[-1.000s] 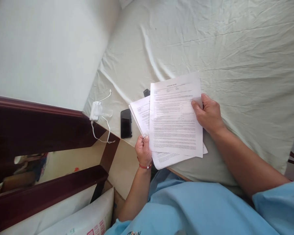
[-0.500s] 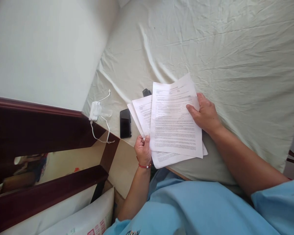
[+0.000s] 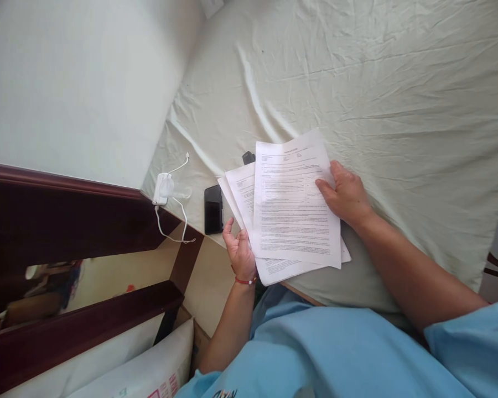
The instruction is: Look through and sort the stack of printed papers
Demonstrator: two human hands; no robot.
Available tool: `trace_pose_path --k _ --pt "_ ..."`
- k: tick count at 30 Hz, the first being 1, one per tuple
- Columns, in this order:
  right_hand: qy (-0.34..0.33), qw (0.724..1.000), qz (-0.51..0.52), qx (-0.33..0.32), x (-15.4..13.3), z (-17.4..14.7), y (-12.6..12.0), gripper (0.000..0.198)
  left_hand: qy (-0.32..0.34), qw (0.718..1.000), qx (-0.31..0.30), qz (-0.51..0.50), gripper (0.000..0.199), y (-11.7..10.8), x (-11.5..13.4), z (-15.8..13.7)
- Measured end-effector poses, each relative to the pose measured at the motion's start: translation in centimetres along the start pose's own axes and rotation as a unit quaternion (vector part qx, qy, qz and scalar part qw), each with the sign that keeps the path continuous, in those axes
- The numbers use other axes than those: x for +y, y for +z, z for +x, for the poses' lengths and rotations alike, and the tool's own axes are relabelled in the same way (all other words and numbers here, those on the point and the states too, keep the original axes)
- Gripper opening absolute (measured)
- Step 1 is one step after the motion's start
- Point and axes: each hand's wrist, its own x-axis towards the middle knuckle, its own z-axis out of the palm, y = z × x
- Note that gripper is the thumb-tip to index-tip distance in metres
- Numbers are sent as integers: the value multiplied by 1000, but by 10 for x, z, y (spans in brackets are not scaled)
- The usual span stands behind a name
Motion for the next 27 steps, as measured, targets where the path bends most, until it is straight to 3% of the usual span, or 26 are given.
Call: trace_pose_path --k 8,16,22,27 --pt "-13 1000 19 0 4 1 2 17 30 996 42 70 39 1 -2 2" --pt "-8 1000 22 -7 5 1 2 20 -37 998 20 40 50 5 7 5" --pt "-25 1000 5 -7 6 0 3 18 -39 999 27 -2 37 7 7 5" --pt "-19 1000 -15 -18 5 0 2 16 -37 999 3 -10 43 5 5 5"
